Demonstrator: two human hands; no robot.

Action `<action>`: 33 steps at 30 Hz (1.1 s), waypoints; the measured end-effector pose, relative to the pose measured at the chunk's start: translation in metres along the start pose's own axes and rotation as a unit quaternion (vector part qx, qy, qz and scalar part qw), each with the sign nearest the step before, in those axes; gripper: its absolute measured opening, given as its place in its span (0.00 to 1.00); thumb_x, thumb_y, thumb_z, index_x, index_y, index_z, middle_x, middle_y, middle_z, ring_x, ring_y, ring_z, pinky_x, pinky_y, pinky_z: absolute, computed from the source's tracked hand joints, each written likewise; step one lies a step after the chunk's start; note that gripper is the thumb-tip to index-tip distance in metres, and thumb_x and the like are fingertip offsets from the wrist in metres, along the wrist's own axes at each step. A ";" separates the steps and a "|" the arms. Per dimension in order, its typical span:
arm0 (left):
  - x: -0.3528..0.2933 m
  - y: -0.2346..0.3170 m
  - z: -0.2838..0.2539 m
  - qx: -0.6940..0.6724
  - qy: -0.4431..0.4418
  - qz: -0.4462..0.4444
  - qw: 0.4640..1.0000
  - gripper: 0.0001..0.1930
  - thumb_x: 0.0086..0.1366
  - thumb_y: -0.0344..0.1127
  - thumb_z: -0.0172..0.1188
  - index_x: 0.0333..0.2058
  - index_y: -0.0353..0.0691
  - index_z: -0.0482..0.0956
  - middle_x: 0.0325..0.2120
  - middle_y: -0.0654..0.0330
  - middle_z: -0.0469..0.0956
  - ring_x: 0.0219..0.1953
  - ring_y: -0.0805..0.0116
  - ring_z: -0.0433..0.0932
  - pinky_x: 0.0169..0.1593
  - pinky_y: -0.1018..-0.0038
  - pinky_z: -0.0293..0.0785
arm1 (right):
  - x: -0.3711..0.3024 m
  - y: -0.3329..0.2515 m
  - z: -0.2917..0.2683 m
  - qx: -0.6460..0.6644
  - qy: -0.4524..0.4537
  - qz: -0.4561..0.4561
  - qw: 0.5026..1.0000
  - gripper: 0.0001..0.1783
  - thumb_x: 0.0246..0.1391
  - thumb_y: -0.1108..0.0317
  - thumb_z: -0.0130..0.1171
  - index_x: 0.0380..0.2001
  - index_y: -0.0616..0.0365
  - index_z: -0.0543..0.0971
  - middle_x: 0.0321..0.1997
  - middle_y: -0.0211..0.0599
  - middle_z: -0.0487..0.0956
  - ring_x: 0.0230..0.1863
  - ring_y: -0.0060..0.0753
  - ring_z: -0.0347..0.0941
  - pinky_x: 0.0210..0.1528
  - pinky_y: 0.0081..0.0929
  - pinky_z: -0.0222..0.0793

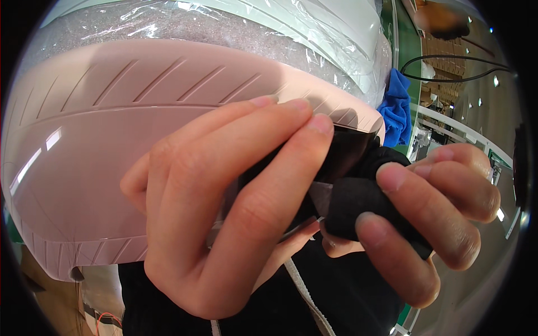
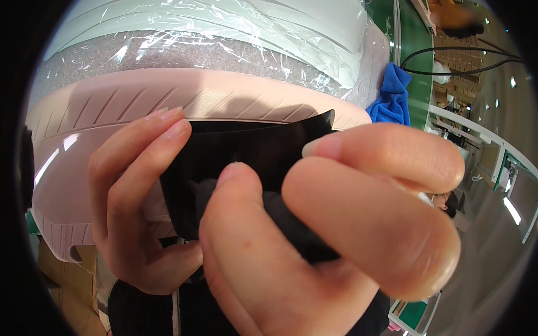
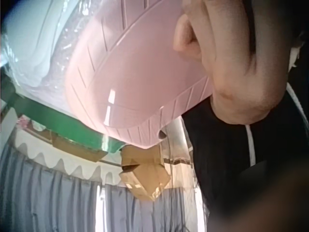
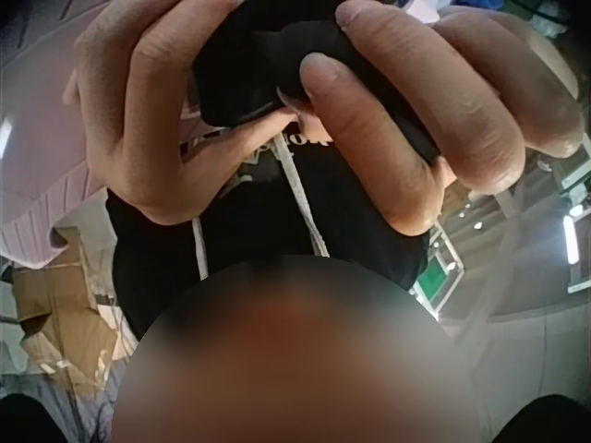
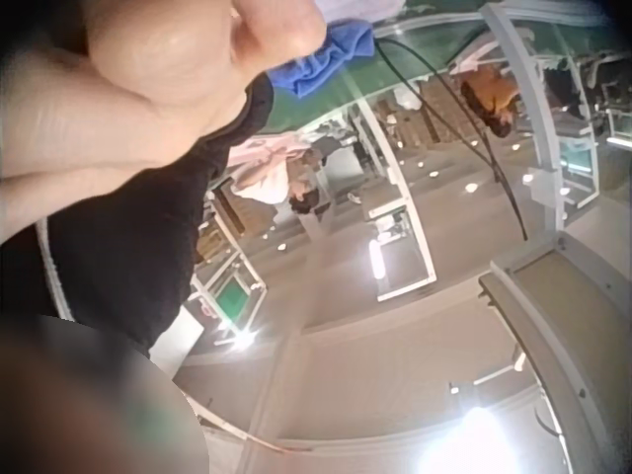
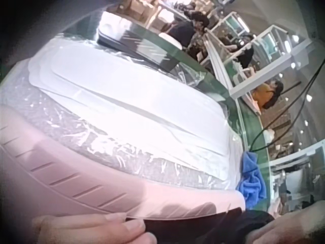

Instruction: Cleaning a pink electronic device and attaching a black front panel on a factory assembly line.

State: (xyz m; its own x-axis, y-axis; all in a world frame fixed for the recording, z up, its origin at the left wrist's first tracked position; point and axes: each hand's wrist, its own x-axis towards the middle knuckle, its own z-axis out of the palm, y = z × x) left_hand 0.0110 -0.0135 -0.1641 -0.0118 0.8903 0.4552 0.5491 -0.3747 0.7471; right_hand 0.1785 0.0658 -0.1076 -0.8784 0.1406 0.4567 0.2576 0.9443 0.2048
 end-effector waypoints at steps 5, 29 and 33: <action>0.003 0.004 -0.001 0.034 -0.054 -0.010 0.998 0.30 0.38 0.37 0.61 0.43 0.27 0.73 0.41 0.44 0.75 0.43 0.52 0.76 0.48 0.65 0.73 | 0.000 0.001 0.002 -0.007 0.014 0.010 1.000 0.14 0.48 0.48 0.61 0.31 0.36 0.69 0.31 0.22 0.71 0.29 0.24 0.61 0.27 0.22 0.59; 0.002 0.008 0.004 -0.002 0.028 -0.052 0.998 0.29 0.37 0.35 0.64 0.42 0.28 0.74 0.40 0.45 0.75 0.42 0.53 0.76 0.47 0.66 0.73 | 0.001 -0.004 0.005 -0.016 0.030 0.018 0.999 0.13 0.46 0.51 0.62 0.31 0.38 0.70 0.31 0.23 0.71 0.29 0.25 0.61 0.27 0.22 0.58; 0.005 0.002 0.011 0.028 0.000 -0.008 1.000 0.28 0.38 0.35 0.64 0.42 0.28 0.74 0.40 0.45 0.75 0.42 0.53 0.76 0.47 0.66 0.74 | -0.003 -0.004 0.003 -0.019 0.026 0.028 0.999 0.13 0.47 0.51 0.62 0.31 0.38 0.70 0.31 0.23 0.71 0.30 0.25 0.61 0.26 0.22 0.57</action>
State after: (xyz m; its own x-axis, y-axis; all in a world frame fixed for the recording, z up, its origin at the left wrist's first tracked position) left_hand 0.0217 -0.0073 -0.1659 -0.0215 0.8963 0.4429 0.5949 -0.3446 0.7262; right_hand 0.1787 0.0631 -0.1126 -0.8407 0.1757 0.5122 0.3211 0.9234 0.2104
